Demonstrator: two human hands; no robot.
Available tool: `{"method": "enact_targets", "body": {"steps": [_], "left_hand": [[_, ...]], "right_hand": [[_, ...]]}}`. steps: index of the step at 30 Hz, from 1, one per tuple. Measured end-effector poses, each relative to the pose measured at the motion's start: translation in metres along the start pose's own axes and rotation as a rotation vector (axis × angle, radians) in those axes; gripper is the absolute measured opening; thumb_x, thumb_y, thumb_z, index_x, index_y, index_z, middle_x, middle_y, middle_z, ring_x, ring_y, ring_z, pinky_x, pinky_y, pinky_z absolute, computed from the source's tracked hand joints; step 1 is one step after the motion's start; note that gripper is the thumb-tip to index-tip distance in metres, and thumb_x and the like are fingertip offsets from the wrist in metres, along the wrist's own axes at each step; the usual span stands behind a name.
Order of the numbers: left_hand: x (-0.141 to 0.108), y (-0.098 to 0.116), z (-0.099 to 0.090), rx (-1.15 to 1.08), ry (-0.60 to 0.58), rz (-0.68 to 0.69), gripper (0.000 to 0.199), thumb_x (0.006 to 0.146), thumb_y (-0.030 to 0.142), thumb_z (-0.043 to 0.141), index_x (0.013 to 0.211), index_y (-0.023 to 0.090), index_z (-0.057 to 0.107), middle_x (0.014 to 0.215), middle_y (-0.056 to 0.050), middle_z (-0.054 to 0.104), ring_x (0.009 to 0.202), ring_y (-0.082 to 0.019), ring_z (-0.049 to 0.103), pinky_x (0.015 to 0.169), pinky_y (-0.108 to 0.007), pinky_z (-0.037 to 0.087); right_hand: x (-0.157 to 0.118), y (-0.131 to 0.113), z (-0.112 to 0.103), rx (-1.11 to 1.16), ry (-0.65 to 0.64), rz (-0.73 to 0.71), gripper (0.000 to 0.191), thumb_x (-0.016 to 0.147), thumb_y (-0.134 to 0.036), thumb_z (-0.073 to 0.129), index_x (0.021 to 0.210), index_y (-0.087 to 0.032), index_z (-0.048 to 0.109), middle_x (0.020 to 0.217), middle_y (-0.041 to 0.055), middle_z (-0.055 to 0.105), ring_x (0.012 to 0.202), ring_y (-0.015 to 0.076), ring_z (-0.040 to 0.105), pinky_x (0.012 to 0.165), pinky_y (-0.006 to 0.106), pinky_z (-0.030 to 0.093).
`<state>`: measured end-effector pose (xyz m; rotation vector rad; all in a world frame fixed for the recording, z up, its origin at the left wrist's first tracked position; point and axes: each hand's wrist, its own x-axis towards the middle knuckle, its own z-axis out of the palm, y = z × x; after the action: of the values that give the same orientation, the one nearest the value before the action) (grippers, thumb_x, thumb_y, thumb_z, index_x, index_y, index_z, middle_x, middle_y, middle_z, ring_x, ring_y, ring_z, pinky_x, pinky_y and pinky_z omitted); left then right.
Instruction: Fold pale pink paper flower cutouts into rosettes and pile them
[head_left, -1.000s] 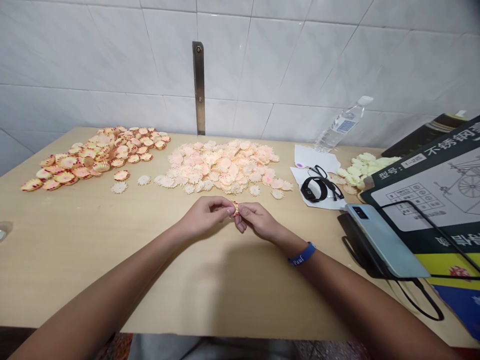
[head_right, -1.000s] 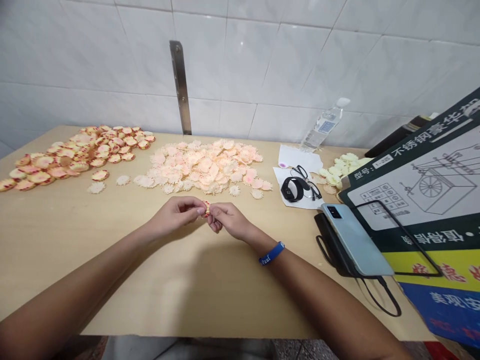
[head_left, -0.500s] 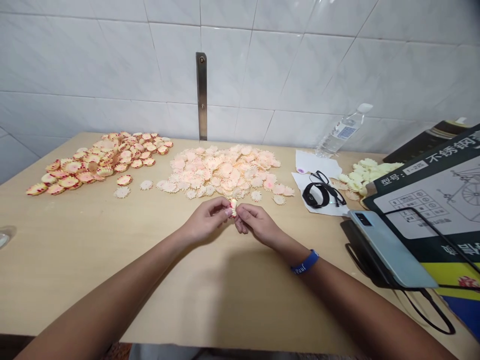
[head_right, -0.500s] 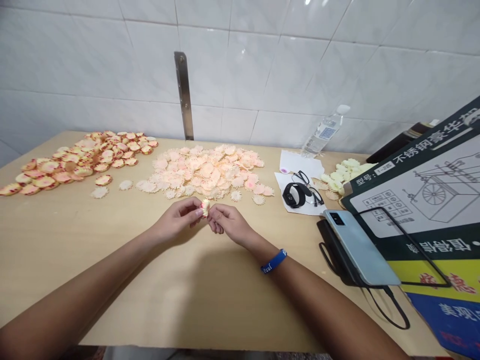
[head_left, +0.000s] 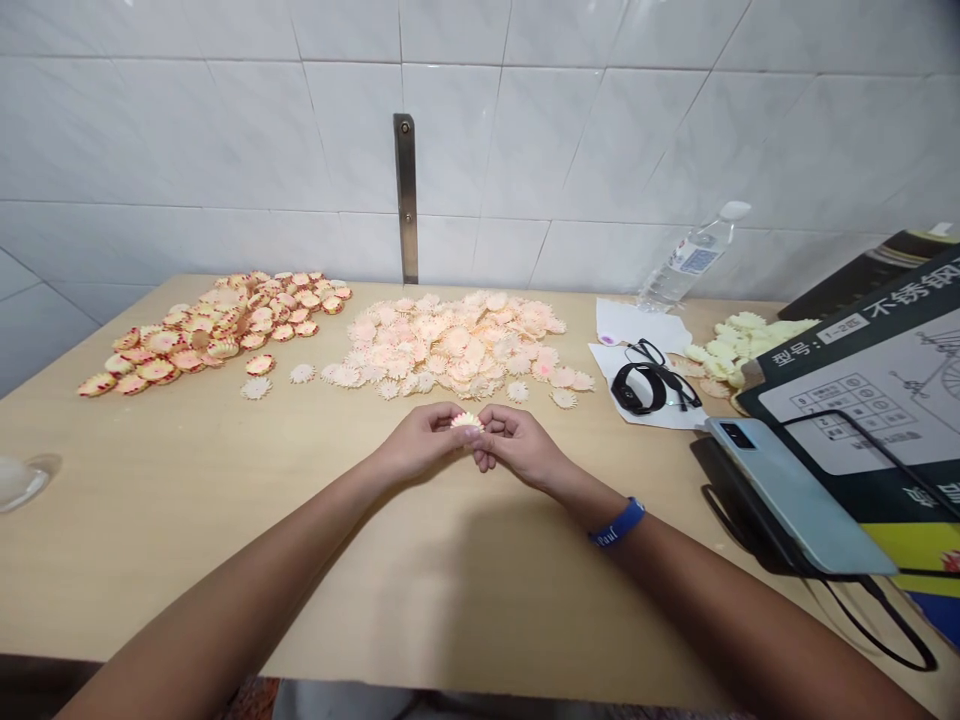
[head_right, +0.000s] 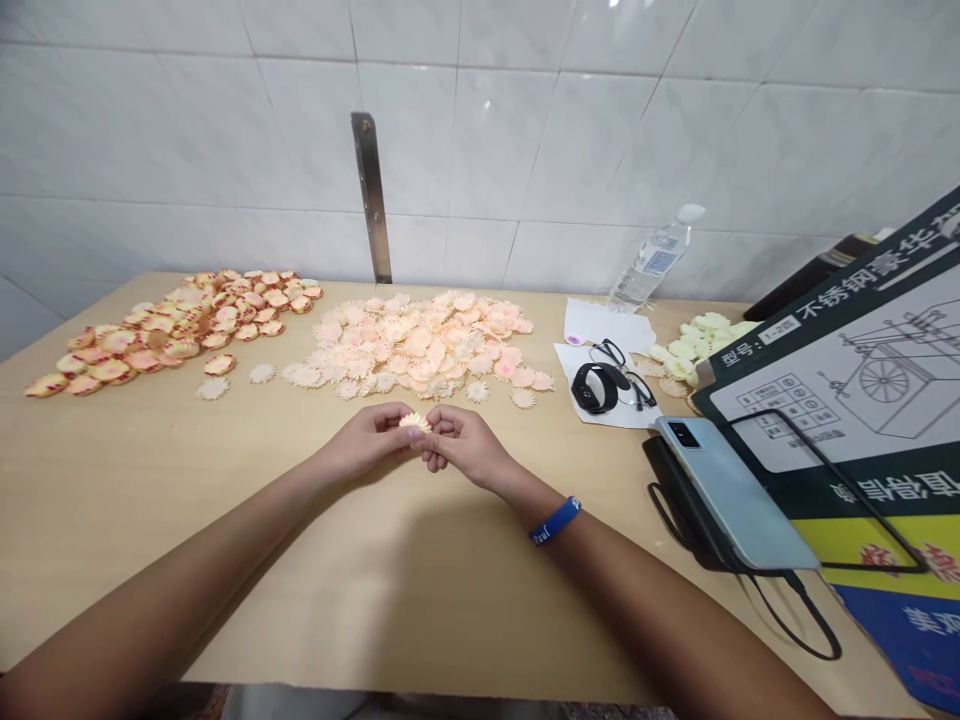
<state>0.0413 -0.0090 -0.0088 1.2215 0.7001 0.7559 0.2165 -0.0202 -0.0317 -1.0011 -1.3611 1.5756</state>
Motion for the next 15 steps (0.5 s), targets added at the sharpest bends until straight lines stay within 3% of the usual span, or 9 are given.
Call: {"method": "enact_targets", "body": {"steps": [2,6,12,15], "left_hand": [[0.001,-0.003,-0.001,-0.063,-0.002,-0.022,0.038,0.069,0.045,0.08,0.074,0.014,0.058,0.068,-0.007,0.068,0.071,-0.023,0.068,0.079,-0.04,0.051],[0.003,-0.005,-0.007,0.087,0.179,-0.023,0.042,0.063,0.048,0.083,0.073,0.012,0.064,0.069,-0.007,0.069,0.072,-0.022,0.066,0.076,-0.037,0.049],[0.002,0.0,-0.01,0.192,0.119,-0.007,0.047,0.069,0.057,0.075,0.072,0.011,0.067,0.072,-0.009,0.07,0.074,-0.023,0.065,0.076,-0.036,0.047],[0.002,0.0,-0.009,0.219,0.147,-0.001,0.046,0.07,0.057,0.073,0.069,0.012,0.065,0.07,-0.007,0.068,0.071,-0.02,0.061,0.072,-0.033,0.044]], "right_hand": [[-0.001,0.0,0.001,0.002,-0.007,0.016,0.043,0.066,-0.048,0.083,0.076,-0.018,0.054,0.057,-0.003,0.063,0.048,0.0103,0.058,0.05,0.023,0.047],[-0.001,-0.001,0.0,-0.011,-0.018,-0.03,0.039,0.071,-0.049,0.08,0.079,-0.018,0.058,0.058,-0.0023,0.063,0.05,0.0103,0.058,0.051,0.024,0.047],[0.001,0.002,-0.003,-0.012,-0.021,-0.071,0.041,0.078,-0.055,0.073,0.081,-0.017,0.059,0.06,-0.0016,0.063,0.051,0.0105,0.058,0.052,0.024,0.047],[0.001,0.003,-0.003,-0.011,-0.026,-0.092,0.043,0.081,-0.059,0.067,0.08,-0.017,0.059,0.06,-0.001,0.063,0.051,0.0106,0.058,0.052,0.024,0.046]]}}
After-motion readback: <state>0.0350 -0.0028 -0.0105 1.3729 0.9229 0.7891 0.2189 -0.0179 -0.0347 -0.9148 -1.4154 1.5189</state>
